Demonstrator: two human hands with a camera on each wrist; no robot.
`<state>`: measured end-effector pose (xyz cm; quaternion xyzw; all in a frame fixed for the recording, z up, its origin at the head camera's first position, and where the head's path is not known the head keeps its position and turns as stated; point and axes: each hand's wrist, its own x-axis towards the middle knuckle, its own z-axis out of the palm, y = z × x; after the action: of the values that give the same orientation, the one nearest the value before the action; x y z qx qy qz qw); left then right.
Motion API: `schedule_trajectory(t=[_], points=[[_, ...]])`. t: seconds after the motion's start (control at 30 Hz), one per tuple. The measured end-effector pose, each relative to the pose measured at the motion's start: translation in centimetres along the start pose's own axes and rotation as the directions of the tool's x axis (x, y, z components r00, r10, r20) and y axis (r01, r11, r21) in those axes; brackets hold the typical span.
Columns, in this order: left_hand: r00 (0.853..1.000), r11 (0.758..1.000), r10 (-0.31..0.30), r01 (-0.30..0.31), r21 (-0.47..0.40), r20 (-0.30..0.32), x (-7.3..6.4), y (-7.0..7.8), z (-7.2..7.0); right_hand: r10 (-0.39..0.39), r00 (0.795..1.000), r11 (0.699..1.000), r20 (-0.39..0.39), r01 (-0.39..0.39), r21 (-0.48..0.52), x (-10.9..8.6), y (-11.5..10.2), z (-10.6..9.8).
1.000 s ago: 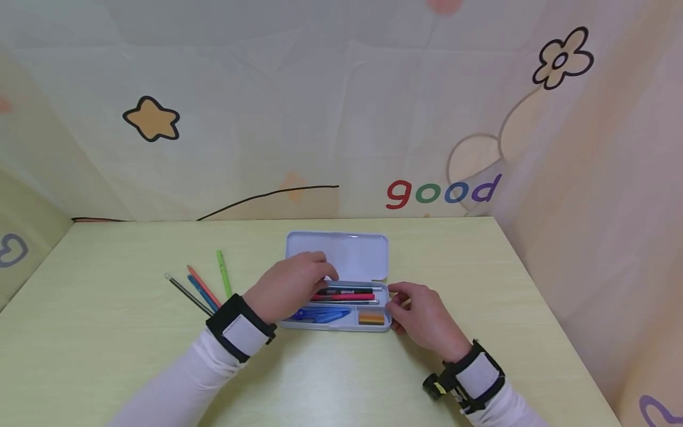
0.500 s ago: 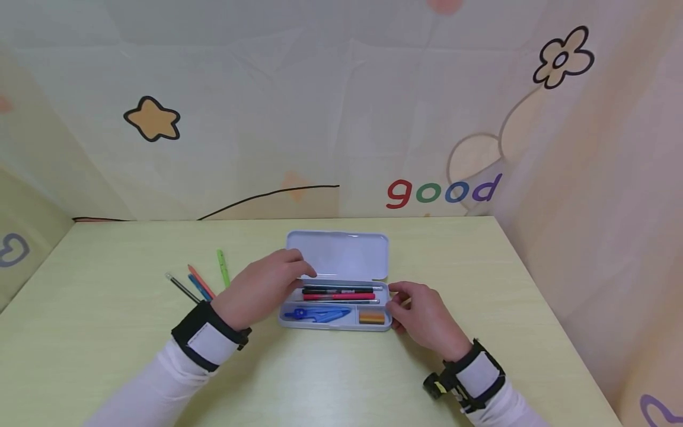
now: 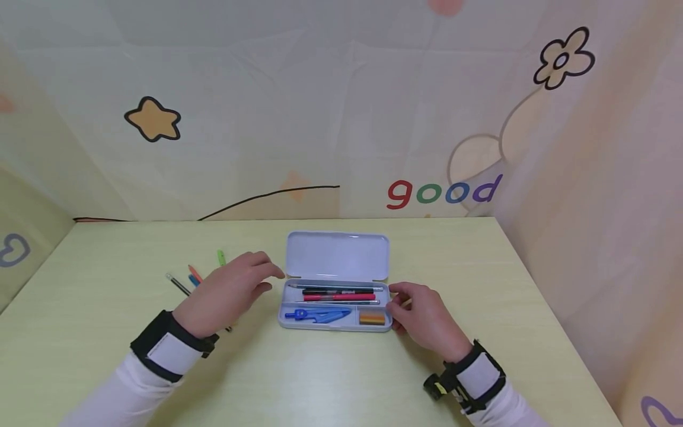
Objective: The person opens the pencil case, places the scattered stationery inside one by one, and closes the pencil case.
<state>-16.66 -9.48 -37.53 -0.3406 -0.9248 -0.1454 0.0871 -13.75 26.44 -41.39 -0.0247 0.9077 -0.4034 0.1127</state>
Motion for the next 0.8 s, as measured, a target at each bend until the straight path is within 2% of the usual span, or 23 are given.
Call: schedule_trajectory(t=[0.2, 0.4, 0.8], points=[[0.998, 0.998, -0.068, 0.068, 0.013, 0.014, -2.1, -1.6, -0.4, 0.007, 1.000, 1.000, 0.001, -0.007, -0.002, 0.0, 0.0, 0.0], [0.995, 0.994, -0.103, 0.103, 0.023, 0.015, -4.1, -3.5, -0.7, 0.006, 1.000, 1.000, -0.002, -0.006, -0.004, 0.0, 0.0, 0.0], [0.995, 0.993, -0.103, 0.103, 0.062, -0.007, -7.2, -6.8, -1.0, 0.004, 1.000, 1.000, 0.001, -0.004, -0.004, 0.0, -0.1, -0.1]])
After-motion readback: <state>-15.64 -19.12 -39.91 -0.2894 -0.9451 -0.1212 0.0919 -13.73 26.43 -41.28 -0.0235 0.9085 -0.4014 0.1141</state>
